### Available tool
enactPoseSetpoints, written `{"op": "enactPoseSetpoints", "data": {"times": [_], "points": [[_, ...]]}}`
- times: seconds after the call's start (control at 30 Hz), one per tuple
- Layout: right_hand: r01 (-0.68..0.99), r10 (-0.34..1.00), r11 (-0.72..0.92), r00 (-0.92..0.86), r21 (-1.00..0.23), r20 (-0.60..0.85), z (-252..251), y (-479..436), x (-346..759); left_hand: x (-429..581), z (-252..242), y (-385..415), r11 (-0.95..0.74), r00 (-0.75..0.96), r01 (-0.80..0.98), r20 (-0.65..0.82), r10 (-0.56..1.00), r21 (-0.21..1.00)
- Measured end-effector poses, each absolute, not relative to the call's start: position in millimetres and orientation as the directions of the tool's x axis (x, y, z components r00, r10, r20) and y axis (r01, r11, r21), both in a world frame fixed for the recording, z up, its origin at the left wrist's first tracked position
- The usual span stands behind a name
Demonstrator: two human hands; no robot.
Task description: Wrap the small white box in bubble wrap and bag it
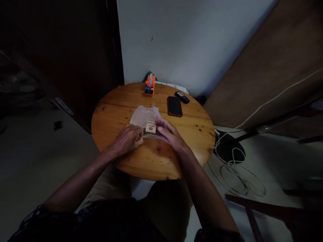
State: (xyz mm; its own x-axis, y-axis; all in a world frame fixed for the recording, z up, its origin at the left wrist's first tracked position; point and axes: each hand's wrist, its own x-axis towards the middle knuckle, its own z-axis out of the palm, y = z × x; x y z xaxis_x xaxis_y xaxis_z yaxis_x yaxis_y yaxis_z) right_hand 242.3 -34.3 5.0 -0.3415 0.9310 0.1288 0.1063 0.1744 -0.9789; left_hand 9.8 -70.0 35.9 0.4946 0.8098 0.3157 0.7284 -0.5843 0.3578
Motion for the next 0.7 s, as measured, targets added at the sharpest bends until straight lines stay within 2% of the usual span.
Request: {"op": "enactPoseSetpoints", "data": {"times": [0.13, 0.27, 0.37, 0.5, 0.6, 0.7], "points": [[0.012, 0.915, 0.155, -0.378, -0.988, 0.139, 14.6, -33.8, 251.4, 19.7, 53.6, -45.2, -0.432, 0.373, 0.816, 0.221, 0.901, 0.383], [0.124, 0.945, 0.142, -0.312, -0.982, 0.097, 11.8, -32.7, 246.9, 27.1, 63.9, -28.9, -0.320, 0.311, 0.863, 0.087, 0.946, 0.391], [0.225, 0.962, 0.168, -0.248, -0.960, 0.110, 7.4, -31.0, 241.1, 26.9, 68.2, -27.0, -0.291, 0.311, 0.840, 0.032, 0.950, 0.458], [0.246, 0.965, 0.177, -0.233, -0.953, 0.119, 7.1, -29.5, 238.7, 22.5, 68.7, -30.2, -0.311, 0.351, 0.773, 0.036, 0.936, 0.553], [0.234, 0.956, 0.214, -0.249, -0.948, 0.154, 9.4, -29.8, 238.4, 21.3, 58.7, -26.6, -0.360, 0.386, 0.738, 0.081, 0.919, 0.570], [0.251, 0.955, 0.208, -0.262, -0.945, 0.141, 10.0, -29.9, 237.5, 21.9, 42.3, -18.0, -0.395, 0.410, 0.655, 0.137, 0.902, 0.644]]}}
